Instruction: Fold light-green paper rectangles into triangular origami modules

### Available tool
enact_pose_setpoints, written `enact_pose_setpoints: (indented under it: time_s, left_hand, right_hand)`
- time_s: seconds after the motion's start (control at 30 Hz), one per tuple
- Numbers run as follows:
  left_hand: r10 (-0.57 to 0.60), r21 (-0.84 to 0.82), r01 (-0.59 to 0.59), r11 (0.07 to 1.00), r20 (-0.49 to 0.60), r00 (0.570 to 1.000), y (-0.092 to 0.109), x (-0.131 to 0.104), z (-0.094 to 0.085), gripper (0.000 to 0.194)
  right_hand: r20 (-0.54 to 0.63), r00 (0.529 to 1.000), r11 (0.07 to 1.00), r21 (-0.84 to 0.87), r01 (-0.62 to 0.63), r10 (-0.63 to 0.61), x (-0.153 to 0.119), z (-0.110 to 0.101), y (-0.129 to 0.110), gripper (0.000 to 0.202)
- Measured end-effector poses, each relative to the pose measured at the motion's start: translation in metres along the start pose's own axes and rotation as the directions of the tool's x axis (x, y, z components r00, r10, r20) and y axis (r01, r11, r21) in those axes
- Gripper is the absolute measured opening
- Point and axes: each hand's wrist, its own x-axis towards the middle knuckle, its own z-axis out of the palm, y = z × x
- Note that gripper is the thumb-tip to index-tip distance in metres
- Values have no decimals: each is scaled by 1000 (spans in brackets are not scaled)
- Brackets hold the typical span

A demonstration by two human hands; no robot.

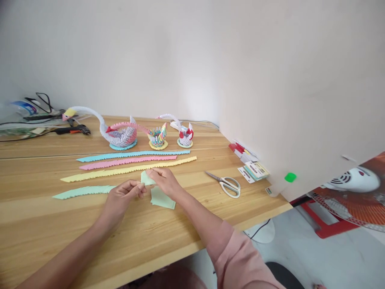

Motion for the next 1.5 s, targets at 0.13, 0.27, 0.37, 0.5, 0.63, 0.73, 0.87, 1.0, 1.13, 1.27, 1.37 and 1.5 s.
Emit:
enact_pose_setpoints:
  time_s: [0.13, 0.27, 0.37, 0.5, 0.63, 0.73, 0.87, 1.0, 1.13, 1.27, 1.37, 1.5]
  left_hand:
    - [8, -3, -8, 1000, 39, 999, -4, 1, 0, 18]
    - [40, -7, -40, 999, 88, 995, -6, -1, 0, 17]
    - [37, 6, -37, 999, 91, 995, -3, -1, -1, 17]
    - [39, 14, -39, 999, 1, 999, -2, 0, -5, 19]
    - [44, 1, -44, 999, -70, 997, -5, 4, -9, 21]
    - [49, -26, -51, 998, -68, 997, -8, 7, -11, 21]
    - [-58, -97, 61, 993, 35, 998, -9, 9, -16, 26]
    - [-216, -274, 273, 922, 221, 951, -4, 10, -19, 38]
    - [-275, -242, 364, 899, 334, 901, -1, 10, -17, 30]
    - [-244, -309, 330, 892, 285, 927, 3, 9, -16, 22]
    - [-230, -332, 308, 892, 253, 940, 6, 9, -18, 23]
    - [-233, -303, 299, 905, 235, 944, 6, 9, -18, 24]
  right_hand:
    - [13, 1000, 995, -101, 26, -25, -1, 0, 3, 30]
    - [-25, 999, 992, -122, 28, -32, 1, 1, 5, 31]
    - [-104, 994, 1000, 4, 17, -16, 4, -6, 3, 28]
    - [-240, 970, 994, 93, 56, -32, 7, -21, -2, 28]
    - [41, 999, 995, 100, 2, -6, 5, -20, -2, 29]
    - [95, 995, 998, 53, -18, 13, 4, -11, -1, 26]
    - [-75, 971, 957, -206, 207, -226, 3, -10, 0, 6]
    - [28, 907, 808, -443, 389, -421, 2, -18, 2, 13]
    - [153, 873, 724, -503, 473, -464, 1, -17, 5, 17]
    - [26, 970, 952, -185, 244, -244, 1, -11, 6, 21]
    - [21, 999, 985, 167, -33, 30, 3, -10, 8, 27]
    - [101, 986, 929, 332, -161, 135, 3, -10, 11, 29]
